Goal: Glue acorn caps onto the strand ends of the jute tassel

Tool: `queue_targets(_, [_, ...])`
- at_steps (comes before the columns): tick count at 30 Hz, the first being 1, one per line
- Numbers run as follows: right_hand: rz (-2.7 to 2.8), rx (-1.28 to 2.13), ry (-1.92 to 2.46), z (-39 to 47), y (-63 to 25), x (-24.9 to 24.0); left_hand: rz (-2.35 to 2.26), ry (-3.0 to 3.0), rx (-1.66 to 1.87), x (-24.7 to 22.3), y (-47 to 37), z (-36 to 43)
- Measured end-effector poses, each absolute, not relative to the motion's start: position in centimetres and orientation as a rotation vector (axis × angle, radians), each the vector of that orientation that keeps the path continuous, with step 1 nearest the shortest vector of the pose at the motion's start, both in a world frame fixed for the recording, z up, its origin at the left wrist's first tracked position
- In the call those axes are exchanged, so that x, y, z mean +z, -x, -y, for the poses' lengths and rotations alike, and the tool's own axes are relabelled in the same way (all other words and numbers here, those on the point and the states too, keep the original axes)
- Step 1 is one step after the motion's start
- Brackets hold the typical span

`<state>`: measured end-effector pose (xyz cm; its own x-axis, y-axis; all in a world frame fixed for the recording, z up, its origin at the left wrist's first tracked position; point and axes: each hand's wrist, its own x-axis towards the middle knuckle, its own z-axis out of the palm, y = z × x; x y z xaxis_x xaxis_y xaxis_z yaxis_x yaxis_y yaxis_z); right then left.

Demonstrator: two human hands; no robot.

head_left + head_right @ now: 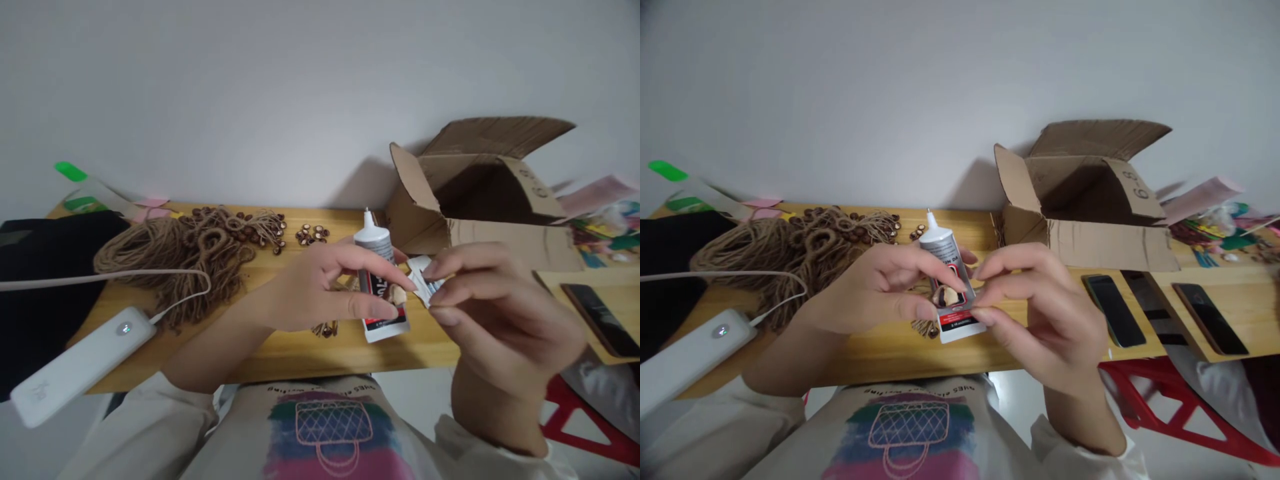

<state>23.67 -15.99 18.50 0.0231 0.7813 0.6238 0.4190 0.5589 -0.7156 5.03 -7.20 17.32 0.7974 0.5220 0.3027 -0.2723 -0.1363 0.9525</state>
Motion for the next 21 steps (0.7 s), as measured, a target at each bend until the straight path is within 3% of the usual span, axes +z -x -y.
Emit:
queue_targets(11, [0.975, 1.245, 0.893, 16.6, -23.5, 15.6, -0.328, -1.425, 0.714, 16.3, -5.2, 7.2])
queue_targets(21, [0.741, 1.265, 0.974, 18.4, -23.8, 14.0, -0.401, -1.295, 0.639, 15.4, -5.3, 7.1])
